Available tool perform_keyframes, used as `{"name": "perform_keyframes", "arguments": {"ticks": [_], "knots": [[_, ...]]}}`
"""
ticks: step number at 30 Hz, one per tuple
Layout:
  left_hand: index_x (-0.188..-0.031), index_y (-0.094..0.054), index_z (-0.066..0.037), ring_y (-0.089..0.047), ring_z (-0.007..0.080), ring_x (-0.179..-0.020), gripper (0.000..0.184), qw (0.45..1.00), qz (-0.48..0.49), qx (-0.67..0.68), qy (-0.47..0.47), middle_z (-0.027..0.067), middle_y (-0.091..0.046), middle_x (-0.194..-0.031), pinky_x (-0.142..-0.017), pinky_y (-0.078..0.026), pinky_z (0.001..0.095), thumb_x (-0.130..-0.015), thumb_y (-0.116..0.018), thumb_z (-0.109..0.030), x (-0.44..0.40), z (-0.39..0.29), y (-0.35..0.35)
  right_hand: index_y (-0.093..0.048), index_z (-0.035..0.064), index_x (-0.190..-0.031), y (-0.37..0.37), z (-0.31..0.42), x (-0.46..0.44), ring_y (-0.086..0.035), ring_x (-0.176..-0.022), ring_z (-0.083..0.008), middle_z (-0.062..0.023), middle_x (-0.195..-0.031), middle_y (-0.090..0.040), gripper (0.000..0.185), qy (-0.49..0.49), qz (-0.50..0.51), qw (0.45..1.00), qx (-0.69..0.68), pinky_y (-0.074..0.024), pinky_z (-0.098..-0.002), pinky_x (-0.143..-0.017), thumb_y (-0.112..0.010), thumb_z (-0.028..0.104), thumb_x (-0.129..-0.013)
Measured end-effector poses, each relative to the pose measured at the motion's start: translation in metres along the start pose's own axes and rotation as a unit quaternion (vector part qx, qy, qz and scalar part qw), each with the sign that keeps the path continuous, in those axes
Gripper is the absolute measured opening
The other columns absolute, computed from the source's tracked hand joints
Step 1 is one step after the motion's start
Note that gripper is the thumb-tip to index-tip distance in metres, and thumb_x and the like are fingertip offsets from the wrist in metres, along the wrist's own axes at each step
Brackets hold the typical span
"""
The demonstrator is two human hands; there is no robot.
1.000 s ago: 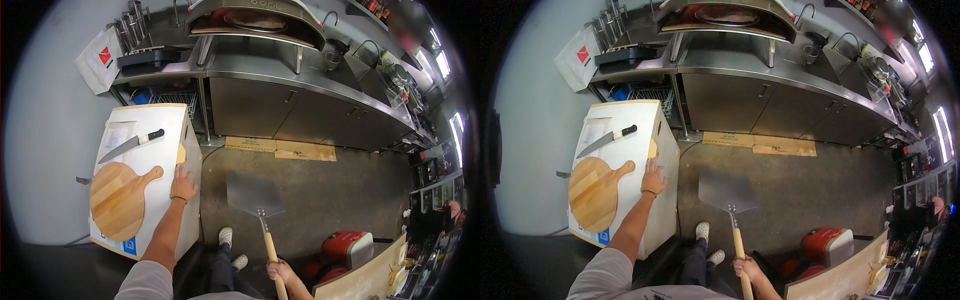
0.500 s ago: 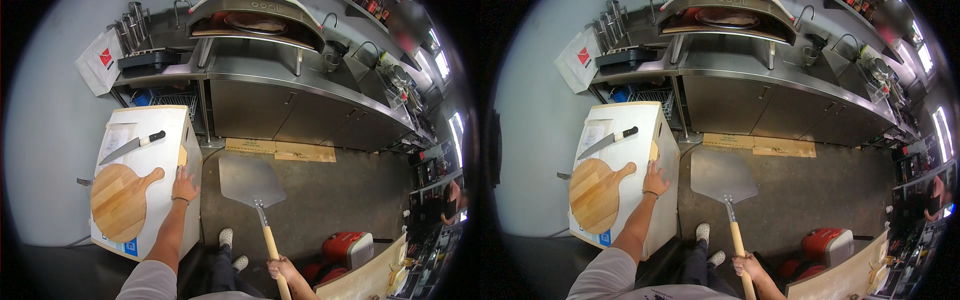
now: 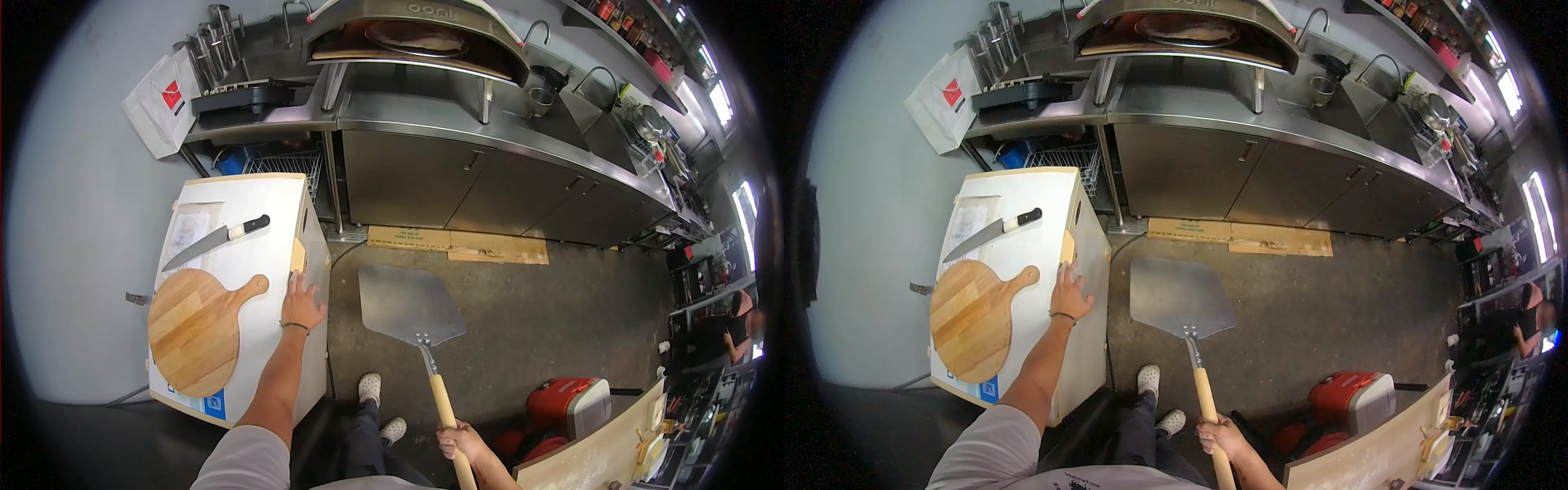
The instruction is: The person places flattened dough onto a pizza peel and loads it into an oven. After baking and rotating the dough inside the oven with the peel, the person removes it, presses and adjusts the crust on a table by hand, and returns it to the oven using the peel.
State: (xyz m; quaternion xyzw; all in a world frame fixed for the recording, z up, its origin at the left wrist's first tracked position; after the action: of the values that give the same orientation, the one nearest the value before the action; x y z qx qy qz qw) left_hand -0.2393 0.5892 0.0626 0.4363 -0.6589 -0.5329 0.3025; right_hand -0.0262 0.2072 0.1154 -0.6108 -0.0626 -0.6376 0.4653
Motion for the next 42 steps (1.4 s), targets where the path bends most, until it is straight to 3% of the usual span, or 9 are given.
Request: {"name": "perform_keyframes", "arguments": {"ticks": [5,11,13,22,32,42], "knots": [[-0.098,-0.065,-0.005,-0.027,0.0327,-0.132,0.036,1.0,0.012,0.002,0.012,0.015,-0.039,-0.133,-0.106,-0.032,0.0382,-0.067,-0.064,-0.022,0.0,-0.002,0.003,-0.047,0.0058,-0.088,-0.004,0.01,0.011,-0.038,-0.041,-0.0103,0.0003,-0.055,-0.04,0.012,0.02,-0.009,1.0,0.021,-0.0324,-0.0257,-0.037,-0.055,-0.001,-0.081],[-0.098,-0.065,-0.005,-0.027,0.0327,-0.132,0.035,1.0,-0.004,-0.01,0.007,0.0151,-0.04,-0.133,-0.106,-0.032,0.0384,-0.068,-0.063,-0.022,0.0,0.002,-0.004,-0.045,0.0046,-0.087,-0.012,0.037,0.05,-0.042,-0.039,-0.0111,-0.0023,-0.054,-0.043,0.017,0.126,-0.035,0.983,0.13,-0.0354,-0.0266,-0.035,-0.054,-0.006,-0.077],[-0.098,-0.065,-0.004,-0.027,0.0329,-0.132,0.034,1.0,-0.005,-0.002,0.007,0.0154,-0.04,-0.133,-0.106,-0.032,0.0384,-0.068,-0.062,-0.022,0.001,0.002,-0.004,-0.044,0.0042,-0.087,-0.011,0.048,0.062,-0.043,-0.039,-0.0112,-0.0028,-0.054,-0.044,0.015,0.159,-0.034,0.973,0.162,-0.0363,-0.0275,-0.035,-0.052,-0.006,-0.08],[-0.102,-0.064,-0.004,-0.027,0.0333,-0.132,0.038,1.0,0.008,-0.008,0.007,0.0159,-0.039,-0.134,-0.107,-0.03,0.0379,-0.069,-0.061,-0.022,-0.001,-0.001,0.0,-0.042,0.0039,-0.082,-0.058,0.121,0.08,-0.044,-0.035,-0.0129,-0.0041,-0.054,-0.045,0.016,0.3,-0.043,0.931,0.205,-0.0366,-0.0273,-0.032,-0.049,-0.01,-0.078],[-0.103,-0.063,-0.003,-0.026,0.0332,-0.132,0.04,1.0,0.009,-0.005,0.003,0.0167,-0.039,-0.133,-0.107,-0.029,0.0376,-0.068,-0.061,-0.023,-0.001,0.001,-0.003,-0.043,0.0064,-0.084,-0.088,0.188,0.078,-0.039,-0.034,-0.0109,-0.0022,-0.052,-0.042,0.016,0.315,-0.046,0.921,0.224,-0.0334,-0.0262,-0.031,-0.052,-0.005,-0.077],[-0.103,-0.063,-0.003,-0.026,0.0337,-0.132,0.04,1.0,0.012,-0.004,0.003,0.0169,-0.039,-0.133,-0.109,-0.027,0.0376,-0.067,-0.061,-0.023,-0.002,0.001,-0.002,-0.043,0.0073,-0.083,-0.085,0.196,0.071,-0.039,-0.036,-0.0099,-0.0007,-0.052,-0.041,0.016,0.301,-0.05,0.927,0.219,-0.0333,-0.0258,-0.032,-0.051,-0.005,-0.077]]}}
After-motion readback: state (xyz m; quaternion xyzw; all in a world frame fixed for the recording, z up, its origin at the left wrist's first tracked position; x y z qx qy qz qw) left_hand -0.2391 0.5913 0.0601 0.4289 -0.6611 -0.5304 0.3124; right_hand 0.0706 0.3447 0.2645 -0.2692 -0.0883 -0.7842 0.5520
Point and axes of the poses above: each hand's wrist, its own x-axis away from the middle knuckle, its own y-axis out of the back of the hand, z = x × y, the point moved 4 cm from there along -x, towards the middle knuckle
